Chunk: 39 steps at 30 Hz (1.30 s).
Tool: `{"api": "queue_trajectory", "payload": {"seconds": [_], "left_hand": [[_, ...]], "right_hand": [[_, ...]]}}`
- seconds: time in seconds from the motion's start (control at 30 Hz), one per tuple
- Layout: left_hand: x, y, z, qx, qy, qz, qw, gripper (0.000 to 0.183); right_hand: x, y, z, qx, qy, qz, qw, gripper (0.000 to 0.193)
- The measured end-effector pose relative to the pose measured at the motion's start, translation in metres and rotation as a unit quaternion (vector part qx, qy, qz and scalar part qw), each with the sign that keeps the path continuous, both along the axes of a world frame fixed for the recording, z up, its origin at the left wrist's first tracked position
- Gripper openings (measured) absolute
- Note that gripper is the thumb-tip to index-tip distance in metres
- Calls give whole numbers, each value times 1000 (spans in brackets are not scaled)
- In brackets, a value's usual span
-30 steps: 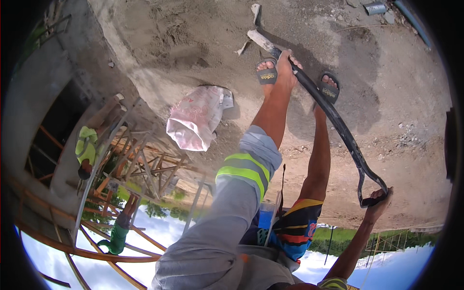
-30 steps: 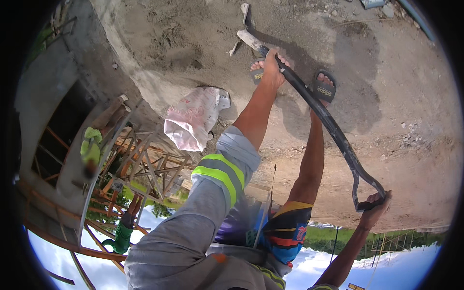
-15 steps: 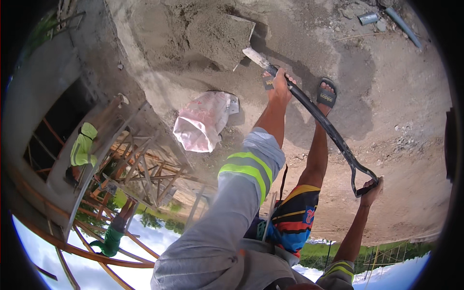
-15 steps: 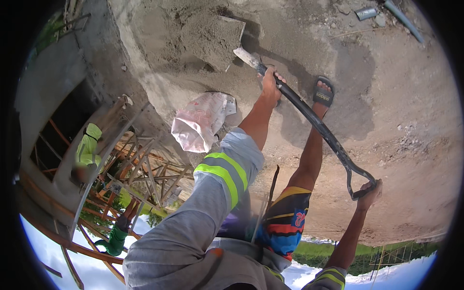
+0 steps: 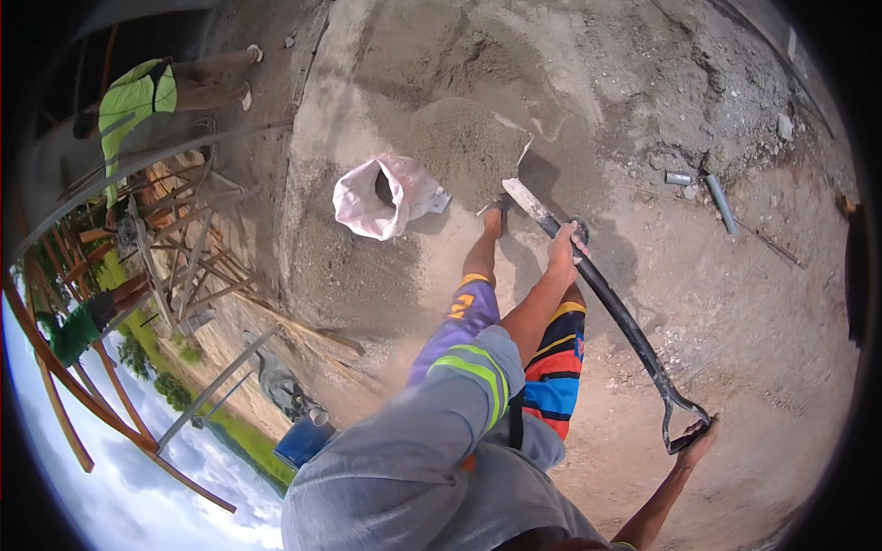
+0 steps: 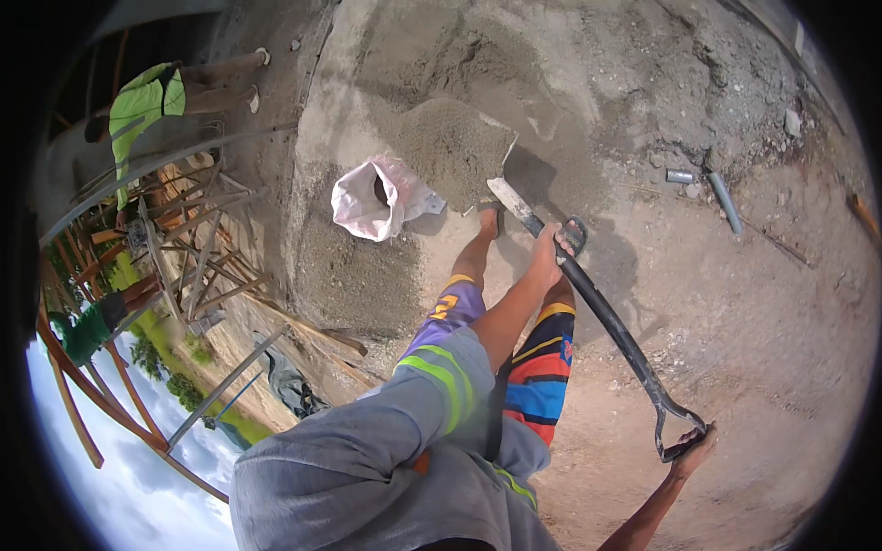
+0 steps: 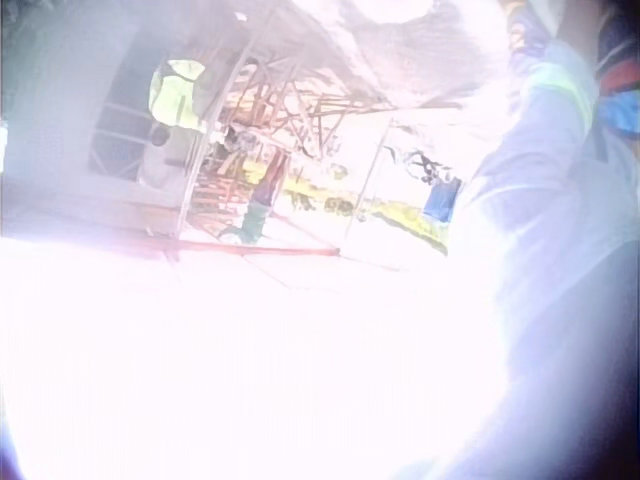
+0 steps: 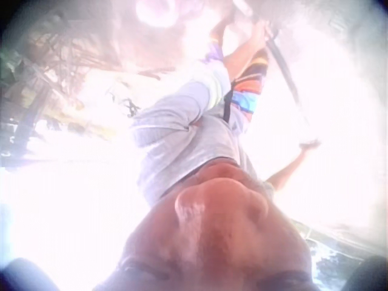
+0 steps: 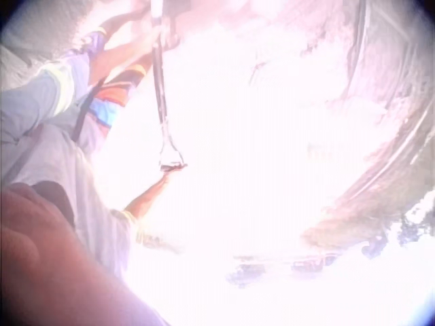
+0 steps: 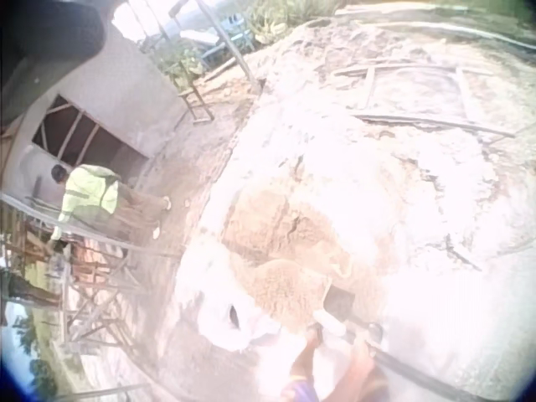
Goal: The person opens an empty sack, shovels sand into it using a shovel, and folds the sack closed by hand.
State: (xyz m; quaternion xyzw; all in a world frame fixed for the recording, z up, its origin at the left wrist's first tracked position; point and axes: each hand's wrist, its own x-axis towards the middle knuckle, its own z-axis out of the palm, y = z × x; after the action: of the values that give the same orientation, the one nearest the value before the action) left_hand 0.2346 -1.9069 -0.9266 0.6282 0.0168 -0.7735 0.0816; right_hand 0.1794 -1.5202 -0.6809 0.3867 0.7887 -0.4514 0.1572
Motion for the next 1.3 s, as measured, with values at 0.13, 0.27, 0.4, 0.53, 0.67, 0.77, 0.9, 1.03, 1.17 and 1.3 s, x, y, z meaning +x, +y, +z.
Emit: {"api": "queue_trajectory", "payload": {"seconds": [0.13,0.27,0.4,0.53,0.67,0.77,0.9,1.03,1.17,1.3], "left_hand": [[10,-22,21,-17,20,85,996,16],[10,-58,36,12,4,185,983,17],[28,-115,48,23,17,289,957,20],[51,-172,55,-7,49,392,919,17],[92,-247,43,-18,49,455,889,15],[144,-311,11,-27,68,491,868,12],[235,-372,-28,162,83,470,864,9],[232,-361,-22,12,172,423,890,11],[228,-361,3,89,157,508,842,14],[145,-329,75,38,105,458,882,17]], "right_hand": [[-60,-30,22,-2,10,80,997,35],[-124,-93,47,-8,37,176,984,36],[-164,-221,93,10,43,261,964,40],[-162,-365,166,20,21,376,926,44],[-74,-525,225,35,24,478,877,44],[20,-622,240,-201,-39,540,817,34],[154,-708,237,-516,-235,553,610,35],[185,-731,224,-598,-300,546,504,43],[133,-711,242,-620,-229,500,560,50],[8,-618,279,-617,-90,497,604,52]]}}
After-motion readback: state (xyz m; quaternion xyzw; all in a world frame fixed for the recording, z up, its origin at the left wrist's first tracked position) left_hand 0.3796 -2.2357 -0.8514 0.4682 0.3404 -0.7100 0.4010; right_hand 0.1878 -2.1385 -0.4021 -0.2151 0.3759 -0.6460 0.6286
